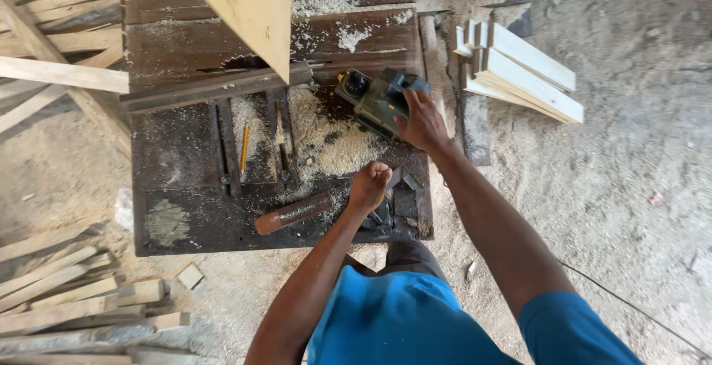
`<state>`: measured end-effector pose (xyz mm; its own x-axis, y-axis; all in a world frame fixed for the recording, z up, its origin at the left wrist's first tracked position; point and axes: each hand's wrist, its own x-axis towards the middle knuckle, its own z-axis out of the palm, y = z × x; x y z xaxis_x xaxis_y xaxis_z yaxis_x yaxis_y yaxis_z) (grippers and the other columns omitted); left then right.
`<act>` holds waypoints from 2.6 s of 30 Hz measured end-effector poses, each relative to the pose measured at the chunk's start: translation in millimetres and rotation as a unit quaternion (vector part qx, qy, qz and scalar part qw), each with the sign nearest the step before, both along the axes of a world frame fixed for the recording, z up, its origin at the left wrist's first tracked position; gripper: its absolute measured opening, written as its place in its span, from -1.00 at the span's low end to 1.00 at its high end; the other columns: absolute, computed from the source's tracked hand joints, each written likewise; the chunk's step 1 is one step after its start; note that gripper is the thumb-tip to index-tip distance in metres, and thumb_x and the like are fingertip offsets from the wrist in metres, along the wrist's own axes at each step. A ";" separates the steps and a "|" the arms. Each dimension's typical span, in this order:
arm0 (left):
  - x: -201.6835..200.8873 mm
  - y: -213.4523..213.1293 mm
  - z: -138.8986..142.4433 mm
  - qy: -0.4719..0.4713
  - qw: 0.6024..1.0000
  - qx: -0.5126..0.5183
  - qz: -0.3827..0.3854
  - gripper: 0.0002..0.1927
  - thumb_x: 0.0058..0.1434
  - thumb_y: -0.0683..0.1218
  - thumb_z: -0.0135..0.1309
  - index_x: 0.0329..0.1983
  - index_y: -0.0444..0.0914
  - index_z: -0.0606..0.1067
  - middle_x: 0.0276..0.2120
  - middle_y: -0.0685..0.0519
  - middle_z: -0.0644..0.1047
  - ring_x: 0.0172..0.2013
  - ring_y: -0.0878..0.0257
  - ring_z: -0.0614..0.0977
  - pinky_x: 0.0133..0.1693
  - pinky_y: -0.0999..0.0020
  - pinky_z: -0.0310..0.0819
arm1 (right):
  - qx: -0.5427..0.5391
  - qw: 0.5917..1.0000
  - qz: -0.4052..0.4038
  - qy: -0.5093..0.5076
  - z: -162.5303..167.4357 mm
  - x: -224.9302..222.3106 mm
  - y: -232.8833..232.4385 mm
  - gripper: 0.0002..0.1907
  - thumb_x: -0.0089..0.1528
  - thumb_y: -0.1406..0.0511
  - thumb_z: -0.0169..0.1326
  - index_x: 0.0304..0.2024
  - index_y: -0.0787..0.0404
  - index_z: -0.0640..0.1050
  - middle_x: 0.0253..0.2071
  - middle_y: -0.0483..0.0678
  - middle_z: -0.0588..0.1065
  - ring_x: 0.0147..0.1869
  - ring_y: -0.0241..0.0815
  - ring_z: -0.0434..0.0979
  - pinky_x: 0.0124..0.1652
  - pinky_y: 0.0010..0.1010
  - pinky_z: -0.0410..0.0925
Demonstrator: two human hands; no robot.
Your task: The person measures a long wooden plank with a tape measure and marks it with a pencil, then saws the plank with a hand saw. They reposition the plank, continue sawing, and later run an electric planer along the wood surface before handling the tape measure again.
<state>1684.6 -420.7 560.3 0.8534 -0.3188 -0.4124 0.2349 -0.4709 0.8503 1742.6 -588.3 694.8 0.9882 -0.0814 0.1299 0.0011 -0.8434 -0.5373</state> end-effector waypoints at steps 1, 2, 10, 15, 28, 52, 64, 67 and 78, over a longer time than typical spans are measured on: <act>2.6 -1.5 -0.7 0.000 1.000 0.011 0.000 -0.70 0.29 0.05 0.08 -0.15 -0.29 0.56 -0.37 -0.01 0.66 -0.34 0.21 0.69 -0.25 0.28 0.54 | 0.016 0.998 0.021 0.056 -5.8 14.5 -11.1 -0.29 0.14 0.22 0.34 0.27 0.31 0.38 0.02 0.25 0.47 0.00 0.25 0.54 0.00 -0.01 0.46; 2.6 -0.7 -0.9 0.000 1.000 0.022 -0.001 -0.69 0.30 0.05 0.09 -0.17 -0.29 0.57 -0.38 -0.01 0.66 -0.34 0.22 0.69 -0.25 0.28 0.54 | 0.042 0.993 0.031 0.105 -11.5 26.7 -20.4 -0.29 0.12 0.16 0.36 0.24 0.27 0.42 -0.02 0.20 0.51 -0.01 0.17 0.57 0.03 -0.04 0.46; -12.3 29.5 1.1 0.026 0.997 0.068 -0.012 -0.68 0.32 0.08 0.02 -0.12 -0.23 0.59 -0.36 0.06 0.63 -0.32 0.25 0.64 -0.22 0.28 0.49 | 0.136 0.942 -0.018 0.307 -29.4 35.0 -32.2 -0.41 0.10 0.05 0.32 0.13 0.11 0.57 -0.16 0.01 0.61 -0.24 -0.09 0.63 -0.20 -0.22 0.56; -28.2 23.0 4.3 -0.061 0.975 0.087 -0.196 -0.54 0.59 0.01 -0.06 -0.31 -0.48 0.42 -0.44 -0.18 0.36 -0.37 0.04 0.42 -0.24 0.06 0.31 | 0.182 0.921 -0.202 0.280 -6.4 -65.5 -27.4 -0.56 0.14 0.12 0.33 -0.07 0.27 0.62 -0.37 0.08 0.62 -0.34 -0.09 0.64 -0.29 -0.16 0.49; -324.3 -19.6 20.0 0.103 0.877 -0.098 -0.459 -0.72 0.34 0.02 0.10 -0.24 -0.31 0.58 -0.47 0.12 0.57 -0.50 0.41 0.53 -0.42 0.42 0.43 | 0.282 0.724 -0.627 0.052 15.8 -572.0 95.3 -0.65 0.12 0.20 0.23 -0.08 0.20 0.61 -0.49 0.02 0.59 -0.44 -0.15 0.65 -0.32 -0.26 0.47; -1098.3 165.1 33.3 -0.033 0.477 -0.011 -0.878 -0.54 0.33 0.21 0.01 -0.16 -0.28 0.59 -0.23 -0.09 0.65 -0.17 0.07 0.67 -0.09 0.17 0.51 | 0.268 0.177 -0.940 -0.116 -10.9 -1227.1 450.8 -0.57 0.20 0.08 0.26 -0.11 0.30 0.58 -0.36 0.09 0.64 -0.36 -0.12 0.69 -0.23 -0.27 0.50; -1204.4 17.7 -27.1 -0.063 0.493 -0.010 -0.868 -0.47 0.31 0.26 0.00 -0.15 -0.30 0.59 -0.22 -0.21 0.63 -0.12 -0.13 0.65 -0.04 0.04 0.49 | -0.052 0.190 -0.962 0.191 -46.4 -1342.7 311.2 0.09 0.11 -0.02 0.36 0.42 0.36 0.09 0.28 0.57 0.15 0.31 0.52 0.24 0.11 0.18 0.27; -1221.3 -10.1 -31.1 -0.048 0.482 0.036 -0.874 -0.43 0.35 0.29 -0.06 -0.10 -0.31 0.56 -0.19 -0.25 0.63 -0.09 -0.17 0.66 -0.02 0.01 0.48 | -0.101 0.377 -0.911 0.132 -60.1 -1348.7 243.7 0.06 0.22 0.10 0.26 0.56 0.19 -0.06 0.44 0.40 0.14 0.43 0.42 0.29 0.25 0.15 0.33; -1182.9 -91.4 -54.6 -0.054 0.560 0.147 -0.814 -0.37 0.26 0.33 -0.01 -0.01 -0.31 0.55 -0.07 -0.25 0.61 0.01 -0.10 0.62 0.06 0.04 0.44 | 0.126 0.433 -0.887 0.100 -102.0 -1344.1 171.5 -0.08 -0.01 0.02 0.40 0.17 0.31 0.22 0.00 0.42 0.40 0.07 0.45 0.50 0.04 0.10 0.43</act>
<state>501.7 -512.1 505.7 -0.4435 -0.6421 -0.6253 -0.7541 -0.1098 0.6476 398.4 -416.8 592.8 -0.6689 -0.7216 -0.1788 -0.5957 0.6641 -0.4518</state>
